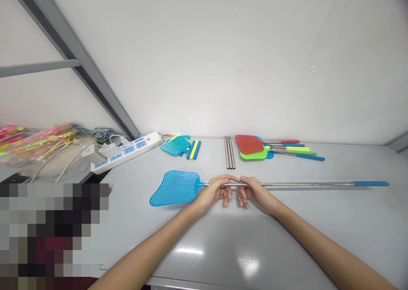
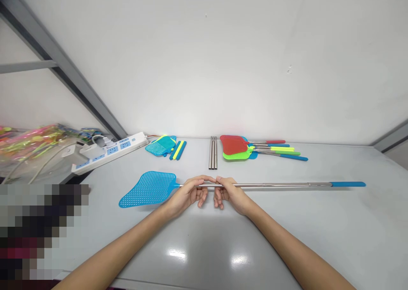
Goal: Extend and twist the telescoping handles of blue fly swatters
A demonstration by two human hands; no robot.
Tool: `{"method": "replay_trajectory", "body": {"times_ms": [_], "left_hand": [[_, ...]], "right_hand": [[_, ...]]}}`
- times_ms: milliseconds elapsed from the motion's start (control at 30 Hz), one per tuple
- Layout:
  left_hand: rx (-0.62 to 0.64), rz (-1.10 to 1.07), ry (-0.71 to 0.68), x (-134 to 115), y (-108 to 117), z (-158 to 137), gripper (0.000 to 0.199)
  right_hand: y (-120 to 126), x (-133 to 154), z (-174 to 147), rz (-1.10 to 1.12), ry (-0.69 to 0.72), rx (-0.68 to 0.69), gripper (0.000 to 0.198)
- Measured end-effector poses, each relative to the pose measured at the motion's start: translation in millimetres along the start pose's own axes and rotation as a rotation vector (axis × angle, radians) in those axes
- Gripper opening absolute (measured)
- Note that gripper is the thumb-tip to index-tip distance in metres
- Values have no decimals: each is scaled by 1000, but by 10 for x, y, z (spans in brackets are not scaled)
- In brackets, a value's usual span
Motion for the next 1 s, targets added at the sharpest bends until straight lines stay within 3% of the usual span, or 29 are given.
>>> {"method": "replay_trajectory", "body": {"times_ms": [267, 567, 733, 1000], "left_hand": [[-25, -7, -1, -12, -15, -8, 34], [-129, -30, -54, -26, 15, 1, 35], [-142, -86, -44, -45, 30, -6, 47], [-205, -117, -119, -113, 95, -46, 45]], "right_hand": [[3, 19, -6, 40, 19, -30, 46], [154, 47, -17, 131, 172, -328, 40], [238, 112, -27, 241, 246, -417, 40], [301, 120, -20, 303, 272, -461, 42]]}}
Point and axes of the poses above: each hand's wrist, its own z-axis towards the middle knuckle, its own y-axis out of the back of the hand, x = y × z, the point moved 5 cm from there along z, towards the middle knuckle, and after that the axes turned 3 degrees about -z, right-handed, at the moved point
